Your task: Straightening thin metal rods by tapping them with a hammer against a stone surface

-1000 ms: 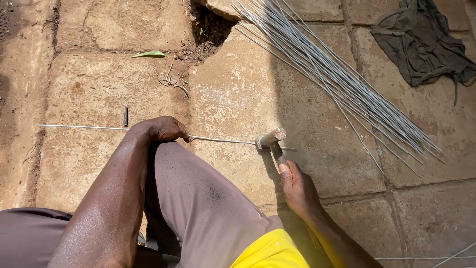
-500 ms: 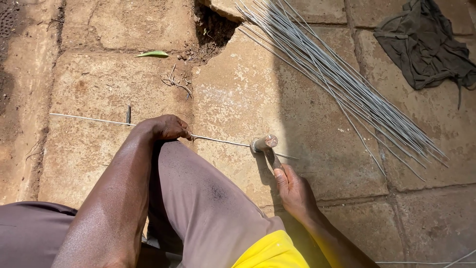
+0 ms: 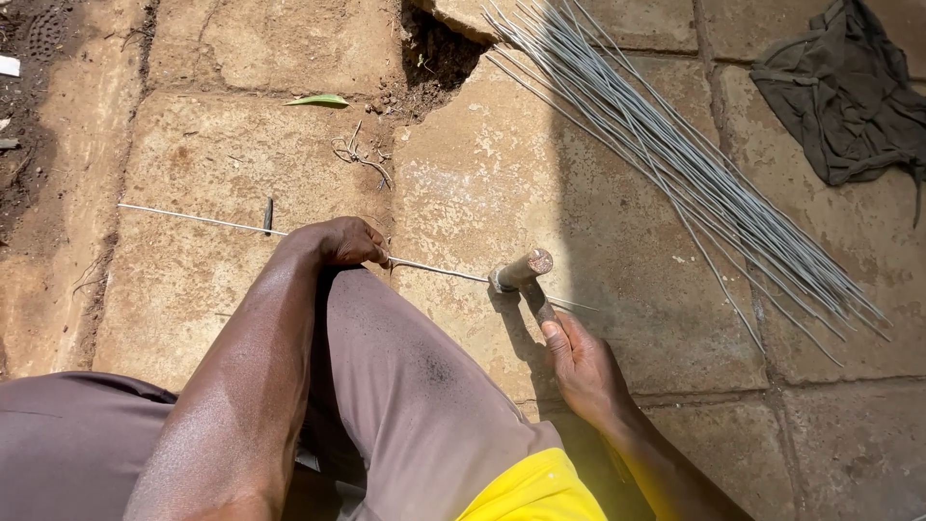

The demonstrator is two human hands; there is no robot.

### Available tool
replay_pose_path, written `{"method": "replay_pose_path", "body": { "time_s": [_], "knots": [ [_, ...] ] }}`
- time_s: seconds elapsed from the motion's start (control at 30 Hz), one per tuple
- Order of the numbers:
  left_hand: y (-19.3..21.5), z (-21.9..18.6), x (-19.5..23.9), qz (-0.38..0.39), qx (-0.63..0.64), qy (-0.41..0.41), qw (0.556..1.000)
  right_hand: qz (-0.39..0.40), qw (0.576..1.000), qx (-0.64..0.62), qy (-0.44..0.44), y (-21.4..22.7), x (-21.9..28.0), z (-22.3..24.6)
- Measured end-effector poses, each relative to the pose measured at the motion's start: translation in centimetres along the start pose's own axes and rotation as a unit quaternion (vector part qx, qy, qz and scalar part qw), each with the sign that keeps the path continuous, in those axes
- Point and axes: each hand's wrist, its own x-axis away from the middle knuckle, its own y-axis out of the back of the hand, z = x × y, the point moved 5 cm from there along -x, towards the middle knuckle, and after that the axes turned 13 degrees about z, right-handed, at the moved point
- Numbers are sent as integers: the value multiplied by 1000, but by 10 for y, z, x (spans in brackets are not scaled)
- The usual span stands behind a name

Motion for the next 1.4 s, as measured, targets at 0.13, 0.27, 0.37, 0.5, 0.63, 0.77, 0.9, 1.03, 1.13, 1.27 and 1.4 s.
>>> {"method": "replay_pose_path", "body": {
  "time_s": [0.13, 0.27, 0.37, 0.5, 0.63, 0.77, 0.9, 1.03, 1.13, 1.27, 1.4],
  "knots": [
    [-1, 5, 0, 5, -3, 10, 1000, -14, 1000, 3, 28, -7, -4, -11],
    [0, 1, -5, 9, 4, -5, 1000, 13, 999, 27, 10, -9, -9, -13],
    [-6, 1, 9, 19, 8, 0, 1000, 18, 1000, 17, 12, -16, -3, -3],
    [-1, -10, 17, 16, -8, -6, 1000, 9, 999, 30, 40, -22, -14, 2],
    [4, -16, 10, 16, -20, 3, 1000, 30, 998, 41, 23, -19, -22, 12],
    [-4, -1, -2, 22, -41, 9, 999, 32, 999, 27, 15, -20, -14, 29],
    [0, -7, 0, 18, -65, 11, 998, 46, 996, 63, 34, -28, -22, 41],
    [0, -11, 3, 18, -40, 15, 999, 75, 997, 29, -14, -24, -39, 17],
    [-2, -11, 10, 18, -21, 8, 1000, 49, 998, -14, -25, -20, -35, 9],
    [-3, -7, 0, 13, -19, 2, 1000, 20, 999, -36, -13, -9, -26, 21],
    [-3, -9, 3, 14, -24, 15, 1000, 22, 1000, 6, 12, -14, -27, 23]
  ]
}}
